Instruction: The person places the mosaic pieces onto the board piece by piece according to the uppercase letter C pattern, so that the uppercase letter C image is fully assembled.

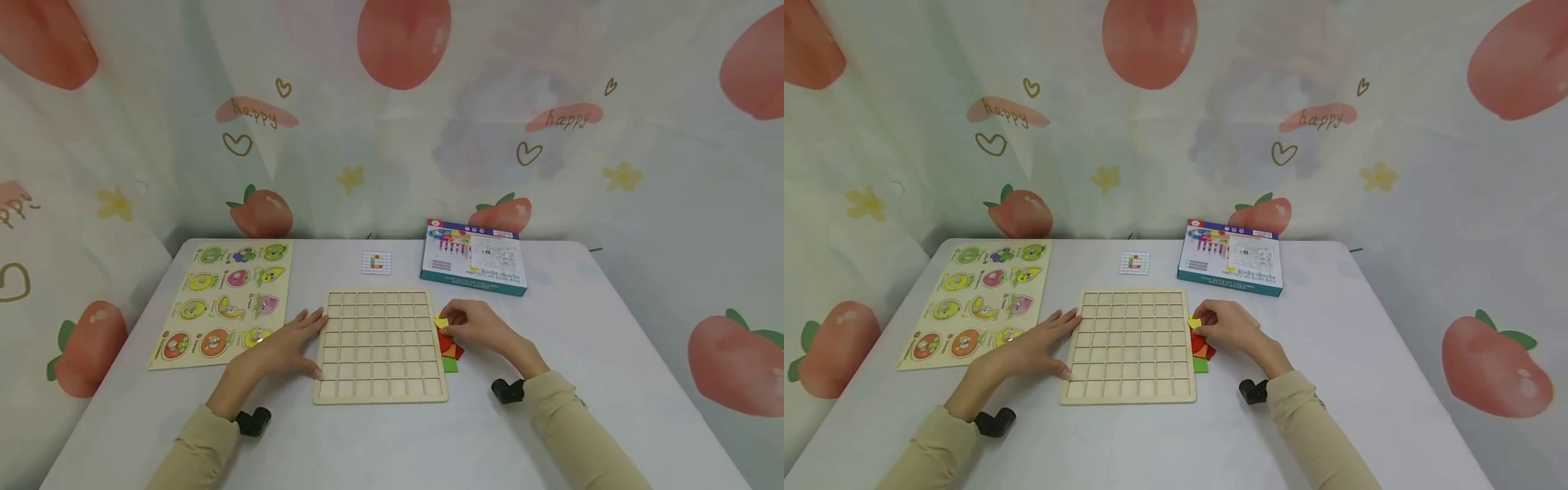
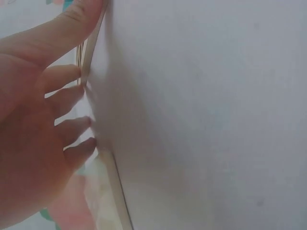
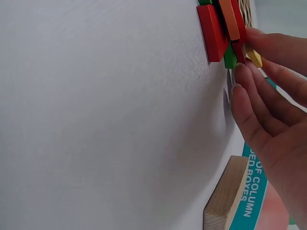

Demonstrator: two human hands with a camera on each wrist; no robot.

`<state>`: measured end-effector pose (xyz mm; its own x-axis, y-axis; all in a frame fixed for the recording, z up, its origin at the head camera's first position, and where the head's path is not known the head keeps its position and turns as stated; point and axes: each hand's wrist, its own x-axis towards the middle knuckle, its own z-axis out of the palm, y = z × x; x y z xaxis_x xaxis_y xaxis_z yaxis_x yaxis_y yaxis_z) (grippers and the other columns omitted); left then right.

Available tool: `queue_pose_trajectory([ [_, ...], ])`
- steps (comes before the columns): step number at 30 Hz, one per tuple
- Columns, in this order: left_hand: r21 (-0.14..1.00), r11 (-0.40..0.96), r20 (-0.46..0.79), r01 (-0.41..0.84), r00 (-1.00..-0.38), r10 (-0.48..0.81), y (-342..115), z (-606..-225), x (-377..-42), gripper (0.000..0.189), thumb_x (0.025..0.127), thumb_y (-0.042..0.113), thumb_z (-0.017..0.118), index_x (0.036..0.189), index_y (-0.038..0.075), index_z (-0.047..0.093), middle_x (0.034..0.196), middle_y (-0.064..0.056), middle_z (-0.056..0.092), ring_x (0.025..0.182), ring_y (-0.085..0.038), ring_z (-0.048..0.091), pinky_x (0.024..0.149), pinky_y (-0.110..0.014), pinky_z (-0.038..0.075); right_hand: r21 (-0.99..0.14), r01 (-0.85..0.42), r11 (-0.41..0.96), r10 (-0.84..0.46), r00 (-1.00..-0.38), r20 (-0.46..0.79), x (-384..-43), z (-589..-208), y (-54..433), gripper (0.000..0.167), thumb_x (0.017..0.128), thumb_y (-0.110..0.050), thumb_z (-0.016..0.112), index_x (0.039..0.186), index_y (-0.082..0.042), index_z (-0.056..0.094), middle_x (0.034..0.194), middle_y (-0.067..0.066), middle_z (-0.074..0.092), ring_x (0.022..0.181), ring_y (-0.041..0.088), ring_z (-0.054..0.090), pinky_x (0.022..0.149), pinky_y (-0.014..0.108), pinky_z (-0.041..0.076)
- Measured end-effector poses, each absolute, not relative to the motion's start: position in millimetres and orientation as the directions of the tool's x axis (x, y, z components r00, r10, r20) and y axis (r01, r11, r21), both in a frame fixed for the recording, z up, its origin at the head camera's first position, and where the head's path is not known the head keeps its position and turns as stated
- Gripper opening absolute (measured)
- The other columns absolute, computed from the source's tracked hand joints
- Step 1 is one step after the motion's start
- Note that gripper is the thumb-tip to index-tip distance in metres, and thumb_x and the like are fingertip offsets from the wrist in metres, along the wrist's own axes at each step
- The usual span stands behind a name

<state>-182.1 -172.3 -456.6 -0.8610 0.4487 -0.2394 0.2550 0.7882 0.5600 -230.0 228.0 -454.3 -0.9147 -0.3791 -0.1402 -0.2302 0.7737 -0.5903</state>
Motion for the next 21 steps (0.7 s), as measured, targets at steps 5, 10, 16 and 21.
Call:
queue_pose_trajectory([
  [5, 0.557, 0.793, -0.246, 0.246, -0.863, 0.441, -170.5, -457.8, -182.8, 0.108, 0.075, 0.034, 0.091, 0.162, 0.007, 0.032, 0.172, -0.012, 0.019, 0.159, -0.041, 0.011, 0.125, -0.062, 0.021, -0.608, -0.214, 0.765, -0.362, -0.923, -0.131, -230.3, -451.9, 228.1, 0.018, 0.094, -0.016, 0.074, 0.111, -0.010, 0.072, 0.096, 0.002, 0.069, 0.090, 0.018, 0.061, 0.084, 0.030, 0.056],
  [10, 0.567, 0.787, -0.252, 0.242, -0.859, 0.446, -171.4, -460.5, -184.7, 0.107, 0.076, 0.032, 0.091, 0.162, 0.007, 0.032, 0.172, -0.012, 0.018, 0.159, -0.040, 0.010, 0.126, -0.061, 0.020, -0.594, -0.221, 0.774, -0.352, -0.929, -0.113, -234.4, -448.3, 224.5, 0.016, 0.096, -0.014, 0.071, 0.110, -0.011, 0.076, 0.100, 0.003, 0.070, 0.091, 0.020, 0.061, 0.083, 0.033, 0.057],
  [16, 0.576, 0.778, -0.247, 0.251, -0.854, 0.458, -172.2, -460.3, -187.1, 0.109, 0.074, 0.033, 0.092, 0.161, 0.006, 0.033, 0.172, -0.014, 0.019, 0.159, -0.042, 0.010, 0.125, -0.063, 0.020, -0.553, -0.276, 0.786, -0.377, -0.923, -0.076, -237.5, -446.1, 221.2, 0.018, 0.096, -0.012, 0.071, 0.112, -0.007, 0.078, 0.099, 0.003, 0.072, 0.088, 0.019, 0.059, 0.080, 0.031, 0.055],
  [21, 0.574, 0.781, -0.255, 0.244, -0.854, 0.454, -172.4, -458.6, -188.6, 0.111, 0.072, 0.033, 0.093, 0.161, 0.005, 0.032, 0.172, -0.015, 0.018, 0.159, -0.042, 0.009, 0.125, -0.063, 0.019, -0.568, -0.272, 0.777, -0.381, -0.921, -0.080, -237.9, -446.6, 215.8, 0.021, 0.095, -0.010, 0.071, 0.115, -0.007, 0.077, 0.099, 0.003, 0.072, 0.088, 0.019, 0.059, 0.081, 0.030, 0.055],
])
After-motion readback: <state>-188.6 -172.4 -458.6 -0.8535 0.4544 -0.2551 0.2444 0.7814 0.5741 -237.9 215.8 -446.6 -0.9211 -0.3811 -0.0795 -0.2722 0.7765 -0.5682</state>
